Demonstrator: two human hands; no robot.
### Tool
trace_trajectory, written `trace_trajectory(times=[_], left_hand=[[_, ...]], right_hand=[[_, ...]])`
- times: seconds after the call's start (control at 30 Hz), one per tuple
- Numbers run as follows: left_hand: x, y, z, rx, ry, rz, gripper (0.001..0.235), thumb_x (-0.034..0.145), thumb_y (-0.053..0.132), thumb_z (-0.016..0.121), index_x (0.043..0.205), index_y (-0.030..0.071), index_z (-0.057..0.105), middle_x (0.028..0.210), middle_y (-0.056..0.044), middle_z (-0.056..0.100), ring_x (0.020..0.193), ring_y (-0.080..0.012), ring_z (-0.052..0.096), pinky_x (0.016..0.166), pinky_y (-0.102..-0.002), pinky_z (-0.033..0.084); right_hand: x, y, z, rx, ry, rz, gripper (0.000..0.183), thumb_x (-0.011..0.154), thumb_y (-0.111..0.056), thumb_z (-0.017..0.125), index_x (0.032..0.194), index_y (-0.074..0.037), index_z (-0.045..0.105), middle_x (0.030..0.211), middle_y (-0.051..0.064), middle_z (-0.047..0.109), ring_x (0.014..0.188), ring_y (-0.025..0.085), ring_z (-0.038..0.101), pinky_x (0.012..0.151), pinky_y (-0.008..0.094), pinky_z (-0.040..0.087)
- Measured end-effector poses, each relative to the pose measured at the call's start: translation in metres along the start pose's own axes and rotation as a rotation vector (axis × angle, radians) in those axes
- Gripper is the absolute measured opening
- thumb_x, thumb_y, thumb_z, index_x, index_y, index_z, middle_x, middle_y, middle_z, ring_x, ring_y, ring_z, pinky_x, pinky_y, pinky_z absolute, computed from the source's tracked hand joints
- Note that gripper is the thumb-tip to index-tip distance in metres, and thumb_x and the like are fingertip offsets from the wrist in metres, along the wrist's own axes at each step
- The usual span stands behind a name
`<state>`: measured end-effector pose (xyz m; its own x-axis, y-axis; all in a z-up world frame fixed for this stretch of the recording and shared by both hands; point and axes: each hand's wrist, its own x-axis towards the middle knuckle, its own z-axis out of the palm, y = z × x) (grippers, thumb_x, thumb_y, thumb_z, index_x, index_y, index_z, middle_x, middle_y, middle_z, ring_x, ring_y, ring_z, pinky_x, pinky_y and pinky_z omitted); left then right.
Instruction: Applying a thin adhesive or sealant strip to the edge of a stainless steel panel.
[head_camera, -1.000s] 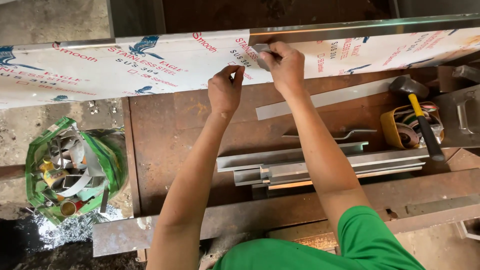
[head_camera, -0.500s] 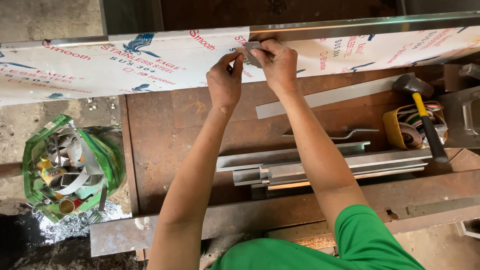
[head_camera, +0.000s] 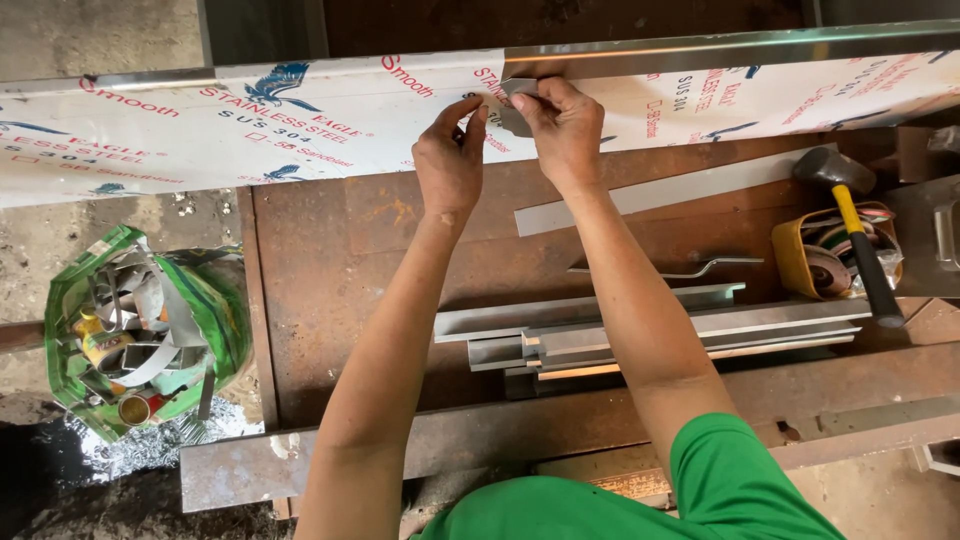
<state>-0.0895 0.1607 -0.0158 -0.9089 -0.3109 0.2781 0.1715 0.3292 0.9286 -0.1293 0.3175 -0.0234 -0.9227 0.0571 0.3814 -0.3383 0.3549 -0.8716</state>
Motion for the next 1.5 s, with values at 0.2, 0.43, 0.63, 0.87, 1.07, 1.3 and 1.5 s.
trace_trajectory(times=[0.2,0.43,0.63,0.87,1.07,1.3,1.5], left_hand=[[-0.001,0.005,0.011,-0.030,-0.009,-0.014,0.022,0.098,0.021,0.073,0.112,0.005,0.078,0.064,-0.003,0.064,0.053,-0.0072,0.046,0.049,-0.027,0.041],[-0.006,-0.017,0.039,-0.169,0.000,-0.095,0.024,0.099,0.022,0.074,0.113,0.004,0.079,0.074,-0.001,0.071,0.059,-0.0060,0.048,0.053,-0.025,0.044],[0.003,0.010,0.021,-0.548,-0.024,-0.402,0.027,0.096,0.026,0.074,0.109,0.003,0.081,0.069,0.006,0.058,0.055,-0.0027,0.040,0.046,-0.023,0.031],[0.007,0.000,0.021,-0.654,-0.043,-0.526,0.039,0.087,0.036,0.084,0.098,-0.001,0.080,0.060,0.007,0.048,0.047,-0.0035,0.033,0.040,-0.025,0.023],[0.013,-0.005,0.021,-0.656,-0.065,-0.537,0.040,0.084,0.037,0.085,0.097,-0.001,0.080,0.060,0.007,0.050,0.046,-0.0032,0.034,0.039,-0.025,0.024],[0.012,0.011,0.011,-0.634,-0.101,-0.558,0.039,0.084,0.038,0.082,0.095,0.002,0.080,0.057,0.007,0.048,0.045,-0.0031,0.034,0.037,-0.024,0.024],[0.019,-0.021,0.025,-0.606,-0.055,-0.432,0.036,0.086,0.035,0.086,0.086,0.000,0.081,0.063,0.007,0.054,0.054,-0.0049,0.038,0.047,-0.024,0.029]], right_hand=[[0.002,-0.008,-0.002,0.094,-0.029,-0.005,0.010,0.094,-0.006,0.081,0.095,0.000,0.073,0.088,0.002,0.076,0.079,0.006,0.067,0.072,0.023,0.057],[0.005,-0.001,-0.005,0.178,-0.059,0.058,0.012,0.093,-0.005,0.083,0.091,0.001,0.073,0.082,0.002,0.073,0.075,0.006,0.060,0.068,0.024,0.052],[0.006,-0.001,-0.009,0.210,-0.126,0.092,0.010,0.094,-0.007,0.079,0.093,0.000,0.073,0.086,0.001,0.076,0.077,0.004,0.065,0.070,0.023,0.055],[0.003,0.012,-0.002,0.216,-0.082,0.046,0.016,0.095,-0.008,0.082,0.091,0.001,0.070,0.084,0.003,0.074,0.076,0.005,0.063,0.068,0.024,0.053],[0.003,0.017,0.003,0.310,-0.077,0.005,0.012,0.096,-0.007,0.081,0.094,0.001,0.073,0.086,0.001,0.073,0.078,0.005,0.061,0.070,0.024,0.052],[0.002,0.014,-0.003,0.363,-0.146,0.109,0.011,0.096,-0.010,0.079,0.095,-0.001,0.073,0.087,0.000,0.076,0.078,0.004,0.065,0.071,0.022,0.055],[0.001,0.013,0.000,0.372,-0.120,0.064,0.013,0.097,-0.010,0.081,0.094,0.000,0.073,0.085,-0.001,0.073,0.076,0.004,0.061,0.068,0.022,0.052]])
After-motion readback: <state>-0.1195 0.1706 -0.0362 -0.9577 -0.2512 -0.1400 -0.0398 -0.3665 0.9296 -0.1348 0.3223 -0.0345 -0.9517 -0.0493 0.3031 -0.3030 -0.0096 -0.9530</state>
